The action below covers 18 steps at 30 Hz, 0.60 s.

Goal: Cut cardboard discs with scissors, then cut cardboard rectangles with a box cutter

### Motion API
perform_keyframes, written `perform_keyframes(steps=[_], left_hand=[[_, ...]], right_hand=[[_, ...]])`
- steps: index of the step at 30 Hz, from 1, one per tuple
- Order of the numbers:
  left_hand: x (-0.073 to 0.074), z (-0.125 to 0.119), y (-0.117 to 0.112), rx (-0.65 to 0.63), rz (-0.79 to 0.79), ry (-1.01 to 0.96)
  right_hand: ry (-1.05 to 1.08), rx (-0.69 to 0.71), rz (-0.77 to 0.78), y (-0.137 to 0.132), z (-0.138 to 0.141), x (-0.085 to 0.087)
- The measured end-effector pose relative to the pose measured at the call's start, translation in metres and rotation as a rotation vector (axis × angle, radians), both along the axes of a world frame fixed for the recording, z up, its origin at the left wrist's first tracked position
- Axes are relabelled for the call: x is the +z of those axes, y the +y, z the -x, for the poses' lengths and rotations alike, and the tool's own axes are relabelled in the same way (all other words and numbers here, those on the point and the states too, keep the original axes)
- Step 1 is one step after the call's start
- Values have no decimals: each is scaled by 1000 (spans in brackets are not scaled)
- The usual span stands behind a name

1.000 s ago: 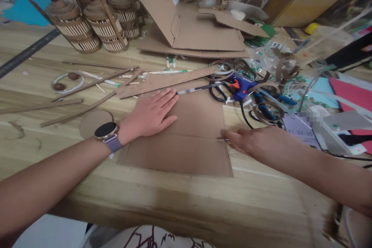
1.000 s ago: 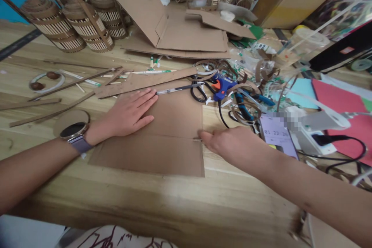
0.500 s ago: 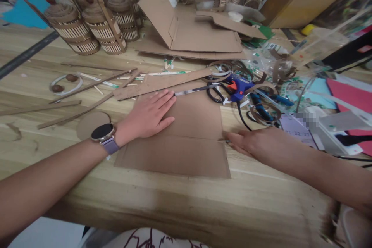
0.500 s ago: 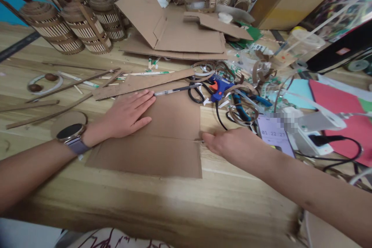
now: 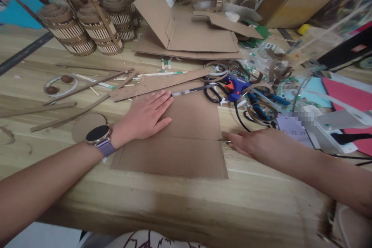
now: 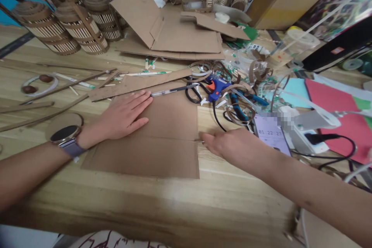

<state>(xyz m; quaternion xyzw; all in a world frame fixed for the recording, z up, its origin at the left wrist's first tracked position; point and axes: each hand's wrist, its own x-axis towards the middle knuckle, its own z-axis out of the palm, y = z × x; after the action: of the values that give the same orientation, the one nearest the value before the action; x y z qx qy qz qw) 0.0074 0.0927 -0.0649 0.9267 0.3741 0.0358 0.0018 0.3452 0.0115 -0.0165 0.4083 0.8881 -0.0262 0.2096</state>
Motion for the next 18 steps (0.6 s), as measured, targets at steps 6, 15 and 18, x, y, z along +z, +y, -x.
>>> perform_keyframes(steps=[6,15,18], left_hand=[[1,-1,0,6,-7,25],[1,-1,0,12,-8,51],[1,-1,0,16,1,43]], right_hand=[[19,-6,-16,0,-4,-5],[40,5,14,1,-7,-5],[85,-27,9,0,-8,-6]])
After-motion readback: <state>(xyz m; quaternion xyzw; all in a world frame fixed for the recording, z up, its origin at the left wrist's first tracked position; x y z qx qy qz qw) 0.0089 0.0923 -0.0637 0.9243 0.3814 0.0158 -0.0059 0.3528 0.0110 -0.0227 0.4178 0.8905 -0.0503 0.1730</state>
